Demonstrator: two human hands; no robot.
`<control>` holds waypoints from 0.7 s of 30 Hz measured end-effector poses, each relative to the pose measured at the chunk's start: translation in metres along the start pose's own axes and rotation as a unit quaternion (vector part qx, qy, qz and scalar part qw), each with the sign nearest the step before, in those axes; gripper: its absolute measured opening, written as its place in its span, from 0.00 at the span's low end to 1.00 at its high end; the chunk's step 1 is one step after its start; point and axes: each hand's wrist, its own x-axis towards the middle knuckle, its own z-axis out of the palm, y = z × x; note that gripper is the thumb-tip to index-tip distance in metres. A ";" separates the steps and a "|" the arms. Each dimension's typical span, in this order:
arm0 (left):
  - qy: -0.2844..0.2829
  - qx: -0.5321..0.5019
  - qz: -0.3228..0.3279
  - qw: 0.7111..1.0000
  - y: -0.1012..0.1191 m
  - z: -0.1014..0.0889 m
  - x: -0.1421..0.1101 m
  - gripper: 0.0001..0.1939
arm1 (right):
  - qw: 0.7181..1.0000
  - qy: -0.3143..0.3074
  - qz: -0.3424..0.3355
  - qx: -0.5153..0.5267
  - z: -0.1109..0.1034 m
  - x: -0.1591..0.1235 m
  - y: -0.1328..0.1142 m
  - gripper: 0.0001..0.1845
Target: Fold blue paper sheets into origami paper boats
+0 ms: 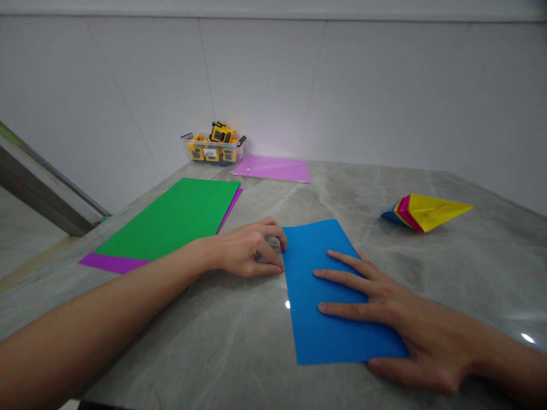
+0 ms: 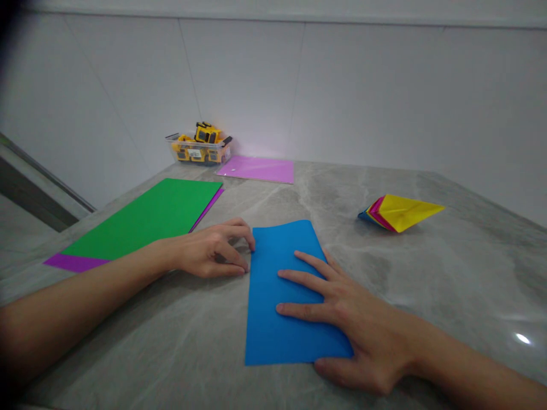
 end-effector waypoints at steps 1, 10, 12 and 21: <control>0.000 0.003 -0.003 1.000 0.000 0.000 0.000 0.09 | 1.000 0.002 -0.001 0.003 0.000 0.000 0.000 0.40; -0.041 -0.007 0.000 0.999 -0.007 0.005 0.001 0.12 | 1.000 0.004 0.000 -0.005 0.000 -0.001 -0.002 0.40; -0.045 -0.028 -0.005 0.999 -0.007 0.005 0.000 0.12 | 1.000 0.004 -0.002 -0.007 0.001 -0.001 -0.002 0.40; -0.042 -0.011 -0.007 0.999 -0.002 0.003 0.000 0.13 | 1.000 -0.001 0.003 -0.016 0.001 -0.001 -0.001 0.40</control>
